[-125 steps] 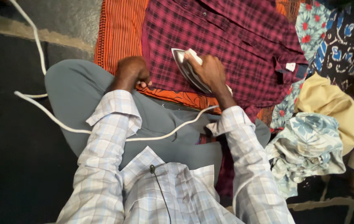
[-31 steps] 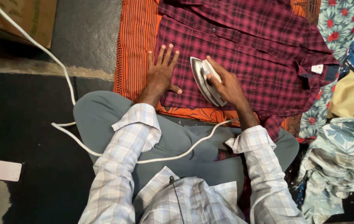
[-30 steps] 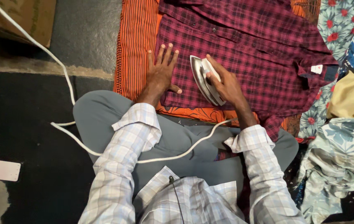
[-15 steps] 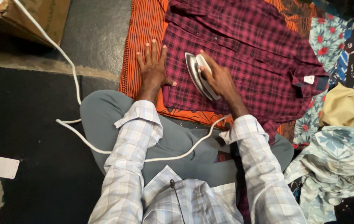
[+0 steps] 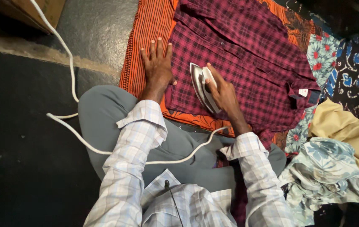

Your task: The person irons a red and black plaid shirt laid out on an orange patterned mat. They use a white electric iron to smooth the fabric, moving it across the body and sleeves while occasionally adjusting the shirt with their left hand.

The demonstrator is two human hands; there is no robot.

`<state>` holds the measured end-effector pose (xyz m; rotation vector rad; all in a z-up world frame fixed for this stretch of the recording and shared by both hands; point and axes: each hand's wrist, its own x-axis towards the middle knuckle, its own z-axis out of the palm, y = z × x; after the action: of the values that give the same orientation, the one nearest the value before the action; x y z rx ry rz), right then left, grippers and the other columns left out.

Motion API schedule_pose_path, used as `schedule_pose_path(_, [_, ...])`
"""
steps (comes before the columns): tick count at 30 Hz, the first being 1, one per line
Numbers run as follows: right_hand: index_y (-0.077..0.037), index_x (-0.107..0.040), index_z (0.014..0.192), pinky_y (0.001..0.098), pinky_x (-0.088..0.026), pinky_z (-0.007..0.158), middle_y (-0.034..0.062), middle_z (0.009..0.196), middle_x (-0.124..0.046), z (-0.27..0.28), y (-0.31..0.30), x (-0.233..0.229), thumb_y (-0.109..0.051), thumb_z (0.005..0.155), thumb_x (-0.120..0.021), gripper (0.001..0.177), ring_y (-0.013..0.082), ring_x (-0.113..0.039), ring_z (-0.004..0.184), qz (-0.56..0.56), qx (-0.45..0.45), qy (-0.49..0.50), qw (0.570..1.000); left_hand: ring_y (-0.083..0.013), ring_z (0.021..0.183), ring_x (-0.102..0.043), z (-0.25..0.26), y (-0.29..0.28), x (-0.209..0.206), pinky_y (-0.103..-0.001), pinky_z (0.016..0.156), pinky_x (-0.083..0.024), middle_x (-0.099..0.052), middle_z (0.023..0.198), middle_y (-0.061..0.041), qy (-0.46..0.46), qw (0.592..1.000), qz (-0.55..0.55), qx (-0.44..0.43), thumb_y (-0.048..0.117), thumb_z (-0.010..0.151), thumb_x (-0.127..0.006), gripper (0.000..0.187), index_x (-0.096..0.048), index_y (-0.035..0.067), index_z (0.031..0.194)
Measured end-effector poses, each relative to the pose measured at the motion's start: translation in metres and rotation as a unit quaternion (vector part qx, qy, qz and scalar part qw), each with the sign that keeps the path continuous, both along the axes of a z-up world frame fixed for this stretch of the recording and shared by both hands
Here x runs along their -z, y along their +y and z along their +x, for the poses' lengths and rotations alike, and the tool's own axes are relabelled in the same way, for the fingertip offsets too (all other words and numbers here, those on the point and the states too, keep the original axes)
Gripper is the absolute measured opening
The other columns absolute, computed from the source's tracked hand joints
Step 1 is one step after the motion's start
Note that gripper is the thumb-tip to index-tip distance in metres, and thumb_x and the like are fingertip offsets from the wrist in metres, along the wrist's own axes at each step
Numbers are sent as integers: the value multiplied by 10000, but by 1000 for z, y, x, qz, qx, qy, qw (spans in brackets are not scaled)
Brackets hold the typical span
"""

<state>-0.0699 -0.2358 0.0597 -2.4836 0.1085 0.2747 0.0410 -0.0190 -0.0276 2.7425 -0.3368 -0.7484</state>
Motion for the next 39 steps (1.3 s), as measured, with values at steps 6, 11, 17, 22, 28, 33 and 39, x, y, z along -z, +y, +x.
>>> schedule_pose_path(6, [-308,-392,1593,528,-596,895,242,1279,-707,28,14,14,-405,1090,-531,531,422,-752,976,-10,4,-29,1000,-365,1586,28,1,-1,-3,-682,1207,43,-23,1734,-139,3,1000,-18,-19,468,585,-975,1388,-135,236,1665])
schedule_pose_path(11, [-351,-353,1601,490,-649,767,226,1105,-763,58,29,17,-429,1077,-505,552,304,-787,707,-17,28,5,999,-376,1587,17,1,-4,5,-689,1206,50,-41,1732,-155,-3,999,-28,-23,427,581,-985,1366,-168,233,1659])
schedule_pose_path(17, [-365,-320,1626,446,-638,614,184,810,-766,88,46,19,-456,1086,-474,569,231,-636,533,-56,48,57,996,-388,1582,8,1,-7,19,-703,1195,65,-59,1726,-167,-23,999,-39,-28,383,611,-980,1316,-188,225,1650])
schedule_pose_path(22, [-339,-323,1624,438,-661,675,185,883,-784,103,46,34,-462,1095,-459,560,228,-729,609,-28,22,3,999,-390,1577,-6,2,-5,13,-703,1194,60,-72,1717,-172,-20,998,-49,-32,392,607,-979,1321,-186,217,1648])
schedule_pose_path(28, [-302,-353,1604,504,-622,839,236,1231,-729,101,42,41,-447,1102,-496,542,356,-792,872,12,-7,-50,999,-369,1595,-49,-3,3,-5,-671,1228,-2,-112,1728,-156,-30,998,-51,-30,394,546,-1009,1370,-218,202,1648])
schedule_pose_path(33, [-303,-367,1608,530,-600,919,223,1264,-730,90,43,34,-437,1096,-514,549,416,-761,1013,8,-14,-50,999,-343,1589,-25,-1,4,-7,-667,1219,-1,-90,1725,-133,-23,999,-39,-30,404,518,-1016,1400,-200,223,1641])
schedule_pose_path(39, [-337,-365,1583,514,-597,917,212,1322,-684,69,42,23,-429,1050,-522,563,411,-772,977,14,22,8,1000,-339,1588,-14,0,5,-1,-664,1217,-5,-71,1729,-131,-25,999,-32,-22,434,499,-1019,1432,-188,239,1649])
